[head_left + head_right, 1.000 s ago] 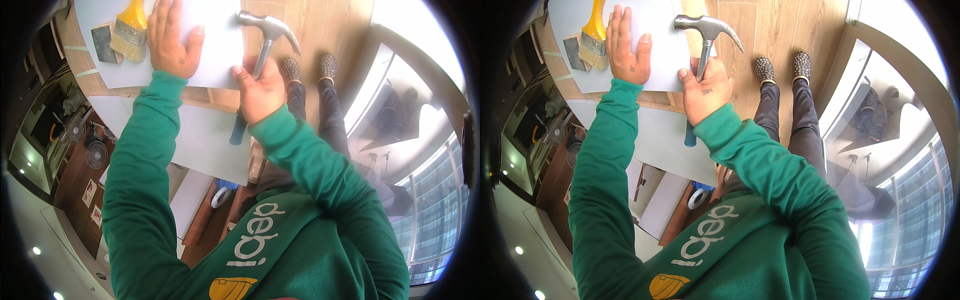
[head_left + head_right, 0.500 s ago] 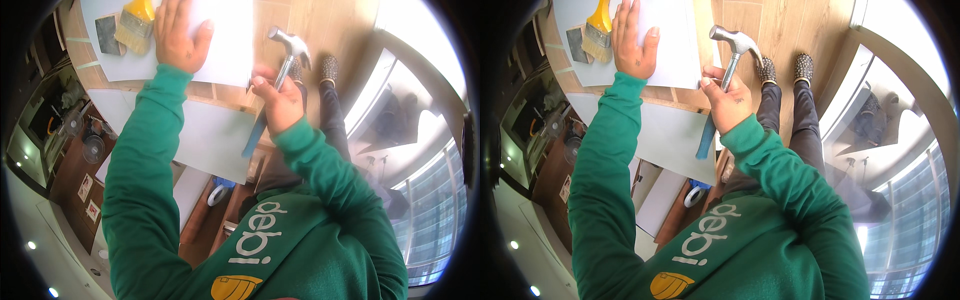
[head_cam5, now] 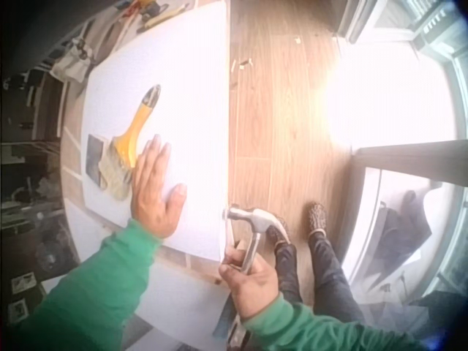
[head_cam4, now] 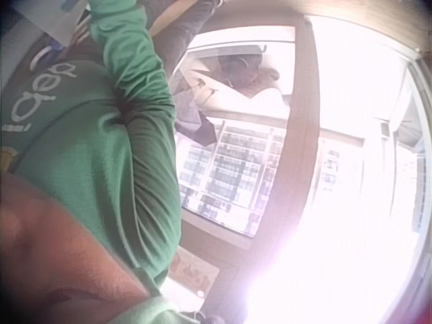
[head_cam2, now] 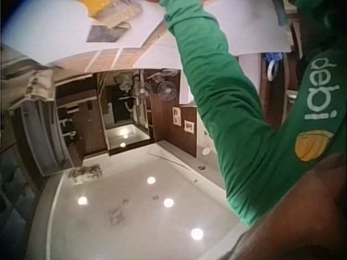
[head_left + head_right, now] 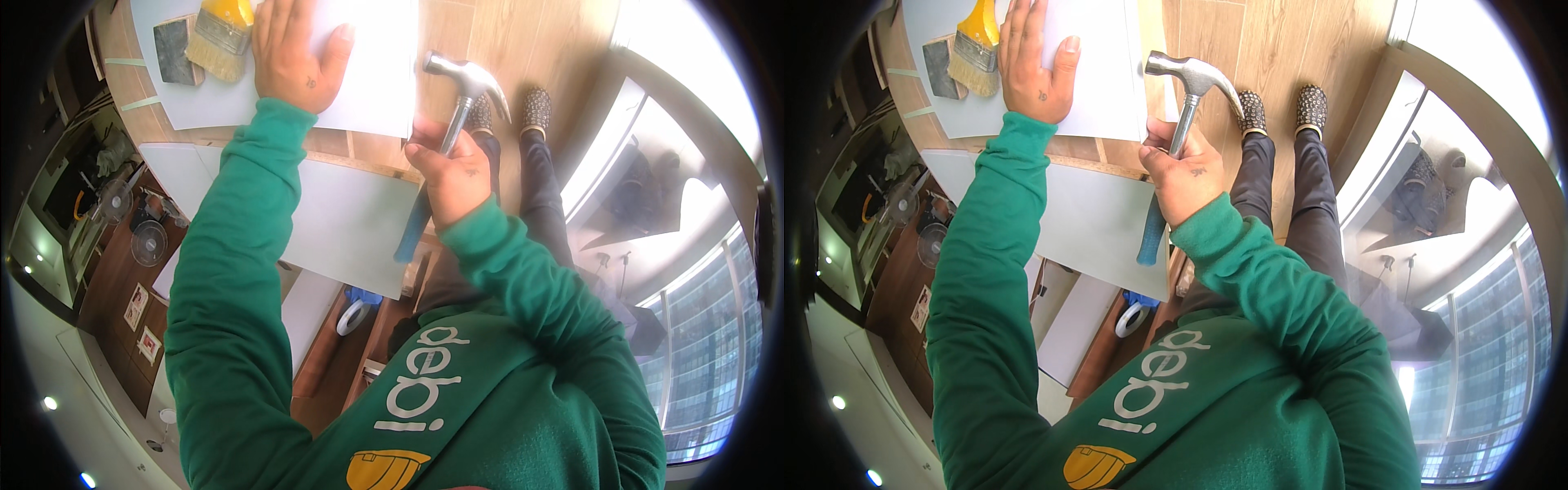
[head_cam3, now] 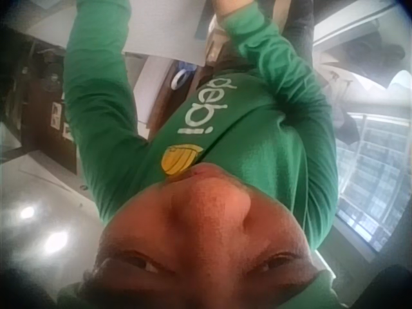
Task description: The person applies a liquid substance from a small bottle onto the edge of a white board, then positions a thin white strip along the glued edge and hammers it into place.
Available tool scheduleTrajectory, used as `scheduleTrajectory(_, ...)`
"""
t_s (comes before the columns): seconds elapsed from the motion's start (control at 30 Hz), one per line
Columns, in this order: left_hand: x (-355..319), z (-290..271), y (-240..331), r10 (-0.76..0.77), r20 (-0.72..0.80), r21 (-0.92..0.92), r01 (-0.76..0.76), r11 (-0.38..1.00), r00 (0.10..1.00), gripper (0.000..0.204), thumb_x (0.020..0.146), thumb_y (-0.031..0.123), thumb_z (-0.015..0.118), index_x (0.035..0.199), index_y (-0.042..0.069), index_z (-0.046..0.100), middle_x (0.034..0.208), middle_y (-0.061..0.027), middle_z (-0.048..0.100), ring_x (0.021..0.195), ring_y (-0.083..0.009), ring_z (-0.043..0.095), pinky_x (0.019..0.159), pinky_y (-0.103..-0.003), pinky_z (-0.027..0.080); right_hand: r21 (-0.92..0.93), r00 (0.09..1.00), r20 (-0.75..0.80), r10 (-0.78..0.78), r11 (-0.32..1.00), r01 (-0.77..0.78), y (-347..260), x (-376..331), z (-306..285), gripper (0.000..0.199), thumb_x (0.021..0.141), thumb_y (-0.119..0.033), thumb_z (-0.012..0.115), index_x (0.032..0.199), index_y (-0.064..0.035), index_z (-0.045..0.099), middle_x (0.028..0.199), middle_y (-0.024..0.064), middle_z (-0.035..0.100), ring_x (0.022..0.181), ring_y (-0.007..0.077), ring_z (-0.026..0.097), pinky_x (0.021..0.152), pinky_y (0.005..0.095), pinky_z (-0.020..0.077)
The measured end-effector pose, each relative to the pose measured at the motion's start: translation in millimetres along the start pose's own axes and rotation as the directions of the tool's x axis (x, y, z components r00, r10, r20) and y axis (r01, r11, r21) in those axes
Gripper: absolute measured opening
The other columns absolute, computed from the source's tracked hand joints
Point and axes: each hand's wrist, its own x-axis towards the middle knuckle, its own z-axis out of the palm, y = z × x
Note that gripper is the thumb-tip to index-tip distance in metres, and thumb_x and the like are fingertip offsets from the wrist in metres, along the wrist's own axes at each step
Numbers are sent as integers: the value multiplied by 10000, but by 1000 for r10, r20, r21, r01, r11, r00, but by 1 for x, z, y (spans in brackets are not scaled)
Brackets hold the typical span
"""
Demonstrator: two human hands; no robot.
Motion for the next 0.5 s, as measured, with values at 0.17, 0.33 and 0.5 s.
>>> scheduleTrajectory(0.17,2,-4,5,-45,59,-2,45,999,997,624,930,228,540,1467,-49,388,1520,-295,371,1396,-472,361,1156,-537,264,-11,1000,-14,15,1000,-15,-2,-2,3,325,873,-3,676,1193,41,635,992,43,646,842,86,585,745,240,500)
scheduleTrajectory(0.33,0,2,-2,-7,2,-4,7,1000,1000,619,932,232,538,1465,-46,392,1519,-291,373,1393,-470,365,1156,-538,267,-17,1000,-12,14,1000,-14,-3,-5,4,346,871,-2,676,1211,40,625,998,43,642,839,86,585,746,240,499)
scheduleTrajectory(0.5,3,-4,6,-52,53,14,52,999,997,618,933,244,538,1461,-45,397,1519,-289,375,1390,-470,368,1157,-536,271,-22,996,72,50,999,-48,-13,-2,-6,368,905,-37,663,1256,49,596,1025,56,643,894,110,619,758,258,517)
